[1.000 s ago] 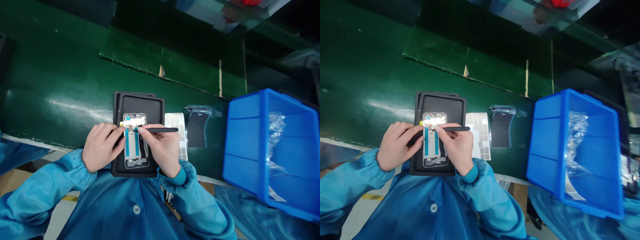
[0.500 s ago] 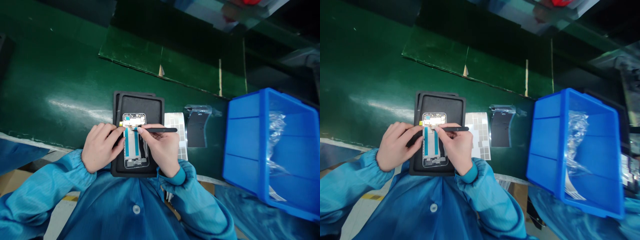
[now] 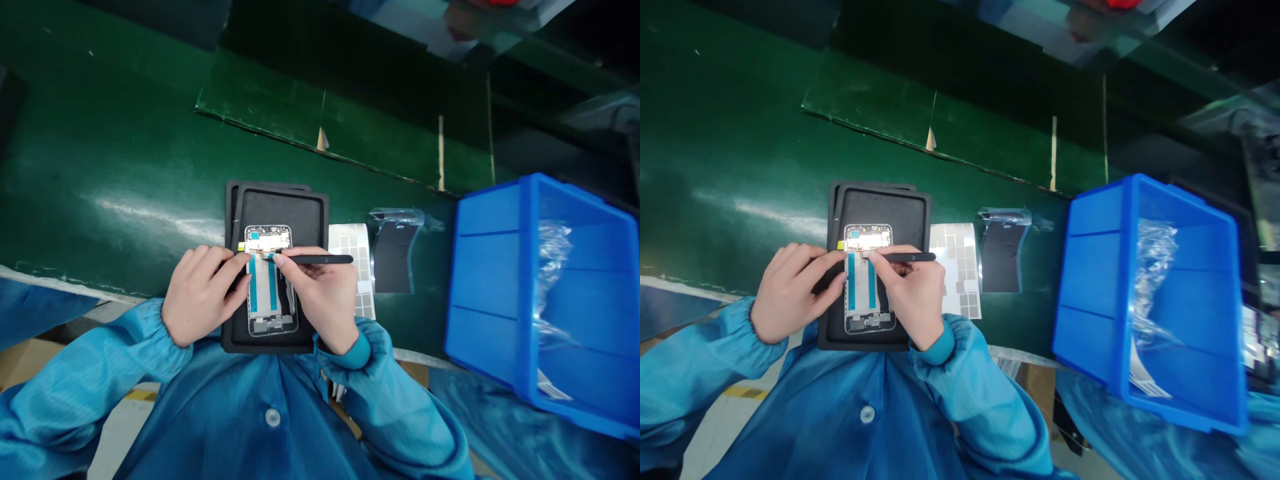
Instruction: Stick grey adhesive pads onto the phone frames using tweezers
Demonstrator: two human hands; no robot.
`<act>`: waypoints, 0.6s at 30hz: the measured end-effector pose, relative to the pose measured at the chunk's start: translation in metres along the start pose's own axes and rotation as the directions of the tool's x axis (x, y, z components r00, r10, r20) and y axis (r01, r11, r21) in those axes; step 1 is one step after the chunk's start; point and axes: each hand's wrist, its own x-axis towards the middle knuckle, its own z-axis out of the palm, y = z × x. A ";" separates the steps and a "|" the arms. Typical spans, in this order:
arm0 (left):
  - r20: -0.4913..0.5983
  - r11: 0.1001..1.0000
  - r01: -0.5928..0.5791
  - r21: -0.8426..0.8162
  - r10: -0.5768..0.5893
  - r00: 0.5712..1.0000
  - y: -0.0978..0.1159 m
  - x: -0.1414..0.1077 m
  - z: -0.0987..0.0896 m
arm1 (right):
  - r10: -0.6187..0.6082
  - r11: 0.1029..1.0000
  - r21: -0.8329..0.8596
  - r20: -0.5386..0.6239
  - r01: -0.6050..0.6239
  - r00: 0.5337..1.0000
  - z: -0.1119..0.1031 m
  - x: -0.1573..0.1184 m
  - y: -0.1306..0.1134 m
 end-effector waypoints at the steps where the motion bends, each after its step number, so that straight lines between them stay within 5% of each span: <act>1: -0.001 1.000 -0.002 0.000 0.002 1.000 0.000 0.000 0.000 | -0.002 1.000 -0.001 0.000 0.002 1.000 0.000 0.000 0.000; 18: 0.147 0.975 -0.144 0.172 0.119 0.982 0.002 0.008 -0.008 | -0.006 1.000 -0.015 0.023 0.006 1.000 0.001 -0.001 0.004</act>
